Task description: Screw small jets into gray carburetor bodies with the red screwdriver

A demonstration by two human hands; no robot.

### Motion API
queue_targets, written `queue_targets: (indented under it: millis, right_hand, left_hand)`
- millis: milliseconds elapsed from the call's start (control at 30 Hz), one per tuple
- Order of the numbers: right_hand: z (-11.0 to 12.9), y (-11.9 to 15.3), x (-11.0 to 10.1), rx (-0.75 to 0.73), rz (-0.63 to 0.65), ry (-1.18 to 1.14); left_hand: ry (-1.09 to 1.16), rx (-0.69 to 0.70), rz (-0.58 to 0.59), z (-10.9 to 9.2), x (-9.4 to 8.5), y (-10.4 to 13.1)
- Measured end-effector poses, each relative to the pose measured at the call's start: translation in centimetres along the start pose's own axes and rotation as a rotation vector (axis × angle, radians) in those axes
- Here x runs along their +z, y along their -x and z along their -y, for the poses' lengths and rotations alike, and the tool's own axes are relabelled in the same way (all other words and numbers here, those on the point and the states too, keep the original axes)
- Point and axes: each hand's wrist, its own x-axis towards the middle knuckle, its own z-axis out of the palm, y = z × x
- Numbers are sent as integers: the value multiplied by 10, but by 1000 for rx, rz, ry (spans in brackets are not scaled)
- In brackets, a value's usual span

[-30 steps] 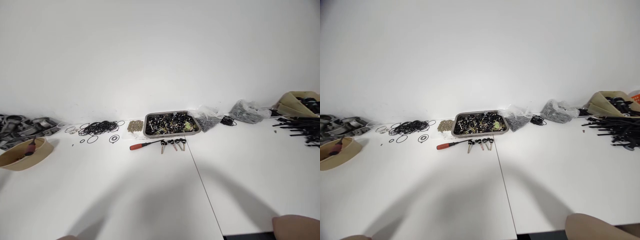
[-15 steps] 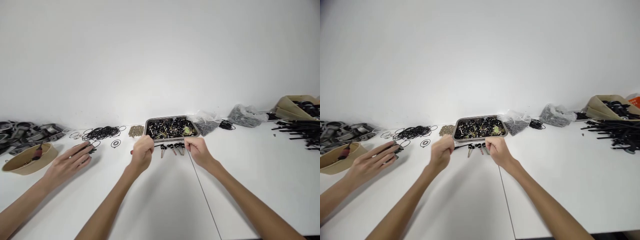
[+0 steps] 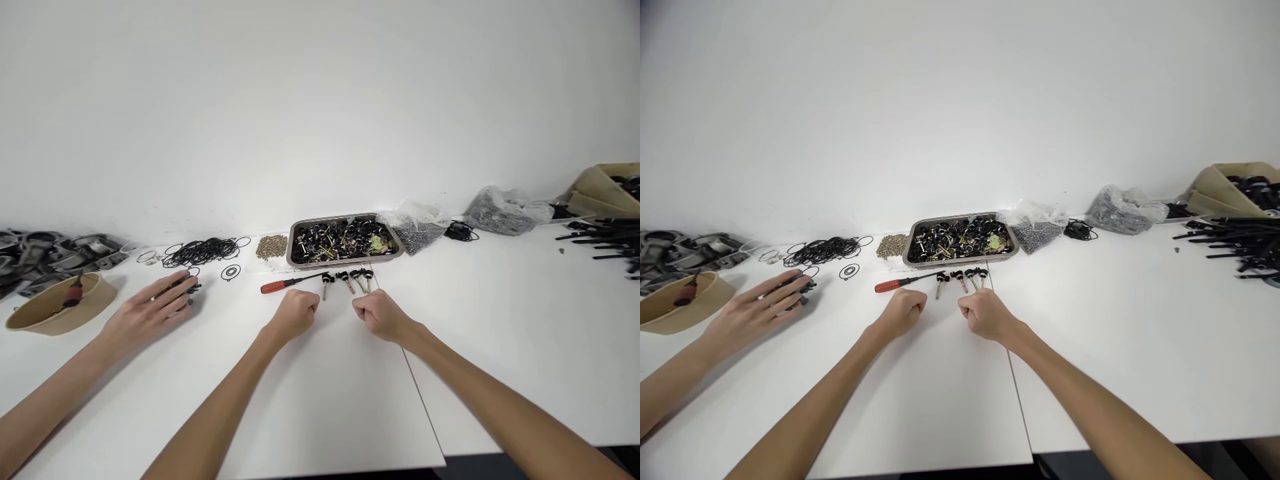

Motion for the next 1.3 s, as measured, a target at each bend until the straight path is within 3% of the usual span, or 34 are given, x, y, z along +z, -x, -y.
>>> queue_targets:
  millis: [300,1300]
  right_hand:
    - [-2,0,0,36,39,6]
    - [-1,-2,0,66,88,1]
  left_hand:
    - [6,54,75,-14,12,3]
    - [-8,78,102,-15,16,3]
